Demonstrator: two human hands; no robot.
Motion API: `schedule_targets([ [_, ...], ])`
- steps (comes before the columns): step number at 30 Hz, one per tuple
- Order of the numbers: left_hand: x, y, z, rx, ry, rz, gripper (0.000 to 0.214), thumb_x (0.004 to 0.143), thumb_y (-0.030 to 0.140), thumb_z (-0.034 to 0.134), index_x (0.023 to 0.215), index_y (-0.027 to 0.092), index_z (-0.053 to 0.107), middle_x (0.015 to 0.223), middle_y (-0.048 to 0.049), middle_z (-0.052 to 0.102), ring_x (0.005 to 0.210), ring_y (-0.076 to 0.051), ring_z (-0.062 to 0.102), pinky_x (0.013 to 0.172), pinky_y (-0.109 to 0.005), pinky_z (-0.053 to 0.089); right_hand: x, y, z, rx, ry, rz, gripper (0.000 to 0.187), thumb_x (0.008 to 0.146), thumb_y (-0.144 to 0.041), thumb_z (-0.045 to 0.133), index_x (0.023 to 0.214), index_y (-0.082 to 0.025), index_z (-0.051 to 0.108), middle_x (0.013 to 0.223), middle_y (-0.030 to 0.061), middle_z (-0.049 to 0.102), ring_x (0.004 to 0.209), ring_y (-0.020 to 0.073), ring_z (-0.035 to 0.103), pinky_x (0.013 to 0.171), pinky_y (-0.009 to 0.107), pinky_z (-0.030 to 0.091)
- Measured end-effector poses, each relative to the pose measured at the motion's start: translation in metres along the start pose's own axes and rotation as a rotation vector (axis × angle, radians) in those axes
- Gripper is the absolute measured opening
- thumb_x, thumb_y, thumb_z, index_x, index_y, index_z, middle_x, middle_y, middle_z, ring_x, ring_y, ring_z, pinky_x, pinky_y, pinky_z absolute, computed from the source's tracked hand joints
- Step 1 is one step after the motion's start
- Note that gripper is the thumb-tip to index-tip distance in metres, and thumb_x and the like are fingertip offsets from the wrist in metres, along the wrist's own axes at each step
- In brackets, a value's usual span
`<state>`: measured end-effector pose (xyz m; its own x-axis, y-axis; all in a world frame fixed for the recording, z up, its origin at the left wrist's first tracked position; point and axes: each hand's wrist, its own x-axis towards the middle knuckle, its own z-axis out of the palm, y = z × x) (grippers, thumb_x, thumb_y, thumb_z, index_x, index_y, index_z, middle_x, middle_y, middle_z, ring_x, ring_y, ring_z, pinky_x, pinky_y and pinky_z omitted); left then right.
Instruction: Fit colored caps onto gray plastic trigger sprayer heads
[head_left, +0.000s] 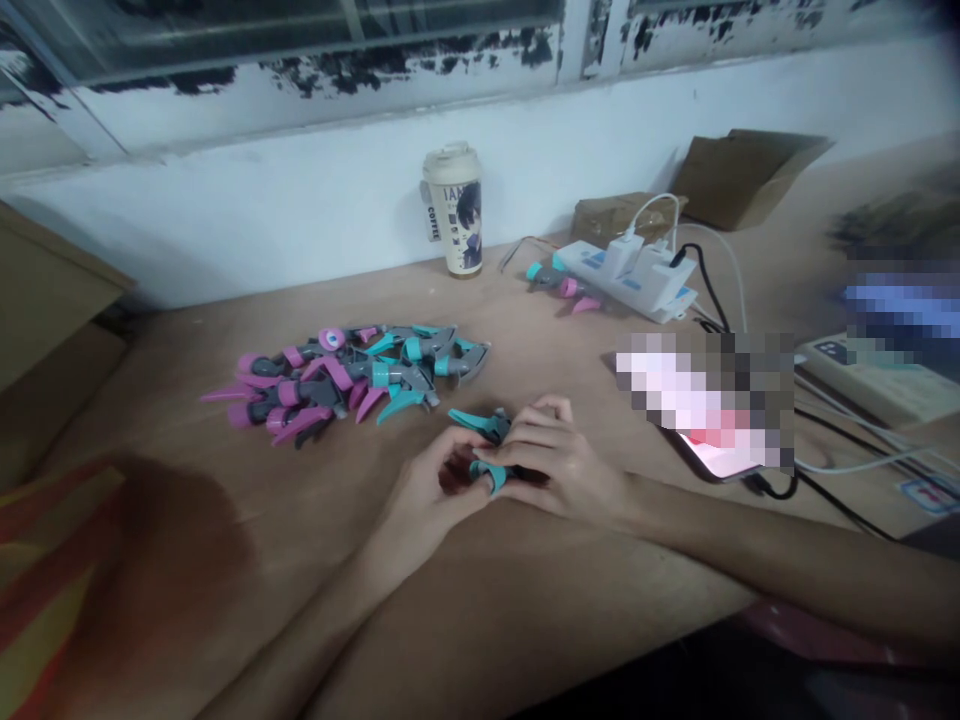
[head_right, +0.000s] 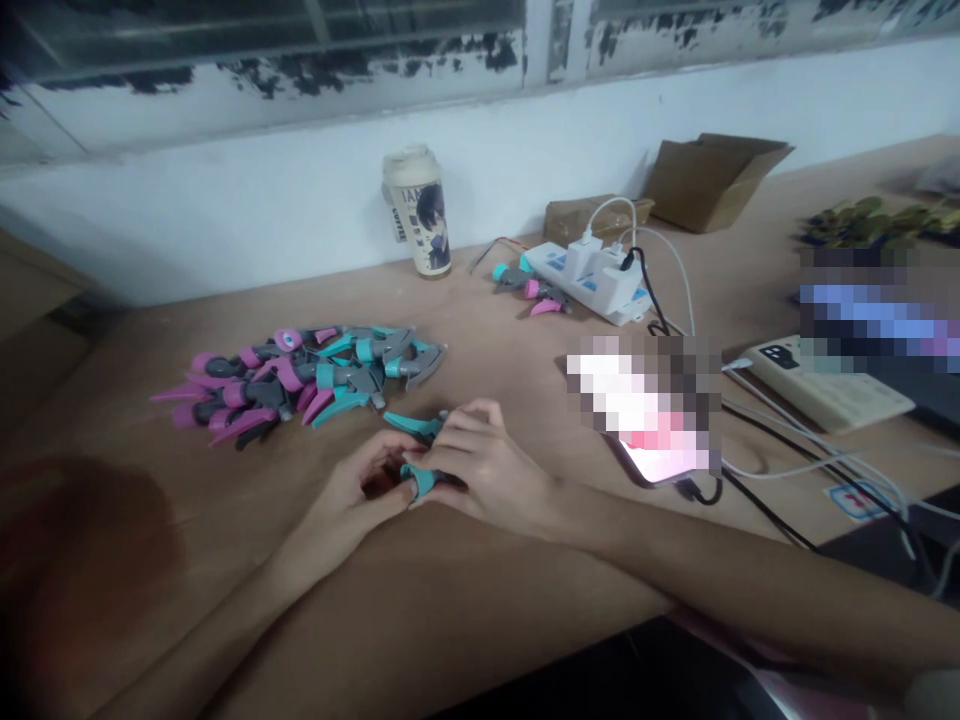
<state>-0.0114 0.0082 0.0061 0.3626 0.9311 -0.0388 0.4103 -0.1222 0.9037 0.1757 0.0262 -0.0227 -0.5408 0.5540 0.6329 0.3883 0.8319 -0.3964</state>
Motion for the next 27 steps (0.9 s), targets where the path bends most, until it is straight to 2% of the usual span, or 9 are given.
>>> schedule_targets([
  [7,-0.004,-0.008,0.012,0.018,0.259,0.022,0.016,0.083,0.031,0.055,0.096,0.022,0.052,0.091,-0.0014,0.063,0.086,-0.017,0.06,0.074,-0.028,0.047,0.004,-0.003,0.003,-0.09,0.026,0.127,0.016,0.085,-0.033,0.057,0.088,-0.019,0.061,0.08,0.0011,0.063,0.079,0.0159,0.055,0.083,0.034,0.029],
  [13,-0.001,-0.006,0.008,-0.054,0.228,0.057,0.012,0.08,0.024,0.058,0.091,0.02,0.054,0.09,-0.0015,0.063,0.084,-0.016,0.061,0.074,-0.027,0.05,0.005,0.002,0.0,-0.052,0.05,0.2,0.015,0.084,-0.035,0.059,0.087,-0.02,0.062,0.081,0.0007,0.063,0.081,0.0165,0.056,0.083,0.034,0.027],
  [16,-0.006,-0.002,0.008,0.139,0.301,0.184,0.008,0.082,0.022,0.057,0.089,0.02,0.058,0.093,-0.0026,0.059,0.084,-0.015,0.059,0.068,-0.025,0.05,0.007,0.002,-0.003,0.036,0.06,0.27,0.019,0.08,-0.038,0.063,0.087,-0.021,0.062,0.079,0.0002,0.065,0.081,0.0168,0.058,0.083,0.034,0.029],
  [21,-0.011,-0.001,0.008,0.497,0.357,0.454,0.022,0.078,0.017,0.061,0.099,0.024,0.062,0.104,-0.005,0.051,0.093,-0.017,0.057,0.076,-0.029,0.052,0.008,0.002,-0.005,0.143,0.035,0.287,0.019,0.075,-0.03,0.069,0.091,-0.023,0.064,0.084,-0.0014,0.068,0.084,0.0161,0.06,0.088,0.036,0.029],
  [24,-0.011,-0.005,0.005,0.636,0.365,0.524,0.03,0.076,0.018,0.062,0.105,0.026,0.06,0.106,-0.0055,0.049,0.092,-0.018,0.057,0.074,-0.03,0.053,0.007,0.003,-0.004,0.194,0.058,0.303,0.021,0.073,-0.029,0.071,0.093,-0.024,0.065,0.086,-0.0016,0.07,0.084,0.0163,0.061,0.089,0.037,0.03],
  [27,-0.01,-0.008,0.002,0.77,0.376,0.537,0.033,0.076,0.022,0.063,0.108,0.029,0.059,0.109,-0.0059,0.049,0.086,-0.017,0.058,0.068,-0.029,0.054,0.007,0.005,-0.004,0.243,0.064,0.314,0.022,0.072,-0.031,0.072,0.092,-0.025,0.065,0.087,-0.0013,0.07,0.085,0.0172,0.062,0.088,0.039,0.03],
])
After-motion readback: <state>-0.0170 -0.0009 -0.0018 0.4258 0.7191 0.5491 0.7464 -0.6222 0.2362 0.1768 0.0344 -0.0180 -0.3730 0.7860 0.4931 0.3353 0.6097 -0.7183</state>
